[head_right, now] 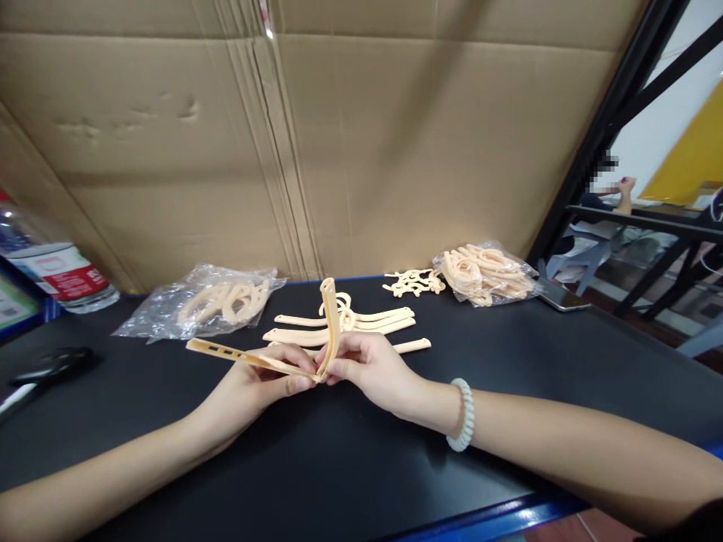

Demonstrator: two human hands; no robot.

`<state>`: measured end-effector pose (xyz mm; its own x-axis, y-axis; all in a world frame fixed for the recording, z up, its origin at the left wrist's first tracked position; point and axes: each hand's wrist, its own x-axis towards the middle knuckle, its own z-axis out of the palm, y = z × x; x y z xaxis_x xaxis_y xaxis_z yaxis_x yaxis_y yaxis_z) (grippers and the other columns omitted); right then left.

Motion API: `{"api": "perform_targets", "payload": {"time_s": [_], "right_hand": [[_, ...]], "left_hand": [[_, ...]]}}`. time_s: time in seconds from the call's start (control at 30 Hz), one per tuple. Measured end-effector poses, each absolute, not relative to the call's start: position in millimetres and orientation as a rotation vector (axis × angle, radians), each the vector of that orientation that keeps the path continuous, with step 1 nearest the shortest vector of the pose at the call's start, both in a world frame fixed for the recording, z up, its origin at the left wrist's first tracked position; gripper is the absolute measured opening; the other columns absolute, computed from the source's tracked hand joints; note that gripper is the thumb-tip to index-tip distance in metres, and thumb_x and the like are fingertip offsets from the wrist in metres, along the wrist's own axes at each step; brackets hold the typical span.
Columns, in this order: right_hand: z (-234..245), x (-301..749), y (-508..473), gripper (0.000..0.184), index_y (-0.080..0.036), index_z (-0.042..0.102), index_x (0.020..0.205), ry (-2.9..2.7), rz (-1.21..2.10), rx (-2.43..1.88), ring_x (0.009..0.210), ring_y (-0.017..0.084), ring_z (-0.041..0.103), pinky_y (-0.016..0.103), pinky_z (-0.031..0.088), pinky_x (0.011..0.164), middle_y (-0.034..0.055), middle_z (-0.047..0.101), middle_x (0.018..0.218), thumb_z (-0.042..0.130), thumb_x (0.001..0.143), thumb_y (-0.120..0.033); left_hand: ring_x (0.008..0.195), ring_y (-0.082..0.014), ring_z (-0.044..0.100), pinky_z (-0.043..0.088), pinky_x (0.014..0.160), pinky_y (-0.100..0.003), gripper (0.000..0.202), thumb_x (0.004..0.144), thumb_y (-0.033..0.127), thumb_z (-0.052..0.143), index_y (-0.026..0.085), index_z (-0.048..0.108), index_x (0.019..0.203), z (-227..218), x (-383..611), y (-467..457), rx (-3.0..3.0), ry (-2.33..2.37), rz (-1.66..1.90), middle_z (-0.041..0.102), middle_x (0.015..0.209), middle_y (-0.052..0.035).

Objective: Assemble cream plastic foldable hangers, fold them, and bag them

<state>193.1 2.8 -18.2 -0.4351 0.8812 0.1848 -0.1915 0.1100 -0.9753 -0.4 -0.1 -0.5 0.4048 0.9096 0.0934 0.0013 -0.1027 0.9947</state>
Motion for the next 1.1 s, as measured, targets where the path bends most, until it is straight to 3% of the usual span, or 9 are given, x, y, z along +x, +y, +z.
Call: {"api": "perform_targets", "payload": {"time_s": [0.53,0.77,0.93,1.1], "right_hand": [[-18,189,-6,0.010,-0.018,0.064,0.081,-1.556,1.262,-0.724,0.080,0.017,0.069,0.032,0.055,0.078,0.0020,0.070,0.082,0.072,0.077,-0.021],[-17,185,-6,0.015,-0.018,0.063,0.081,-1.513,1.262,-0.710,0.077,0.017,0.068,0.032,0.055,0.074,0.0020,0.069,0.081,0.074,0.077,-0.026],[-11,191,-2,0.020,-0.019,0.059,0.083,-1.471,1.160,-0.775,0.081,0.015,0.062,0.029,0.052,0.072,0.0011,0.063,0.086,0.075,0.076,-0.030],[-1,216,15,0.030,-0.018,0.054,0.069,-1.371,0.890,-0.880,0.058,0.009,0.046,0.023,0.040,0.055,-0.0036,0.052,0.064,0.066,0.085,-0.041]], "left_hand": [[0.072,-0.0150,0.069,0.055,0.074,-0.024,0.013,0.061,0.018,0.085,0.018,0.076,0.069,-6,3,-6,1.291,0.932,1.113,0.076,0.074,0.0003],[0.070,-0.0134,0.068,0.056,0.071,-0.021,0.015,0.067,0.024,0.084,0.015,0.073,0.074,-5,4,-7,1.270,0.890,1.048,0.074,0.071,-0.0006],[0.067,-0.0118,0.066,0.056,0.066,-0.021,0.023,0.072,0.028,0.081,0.014,0.068,0.085,-3,3,-8,1.293,0.960,1.032,0.071,0.074,0.0001],[0.064,-0.0112,0.064,0.054,0.066,-0.022,0.026,0.074,0.027,0.080,0.016,0.059,0.087,-2,0,-7,1.331,0.997,1.080,0.067,0.065,0.0041]]}}
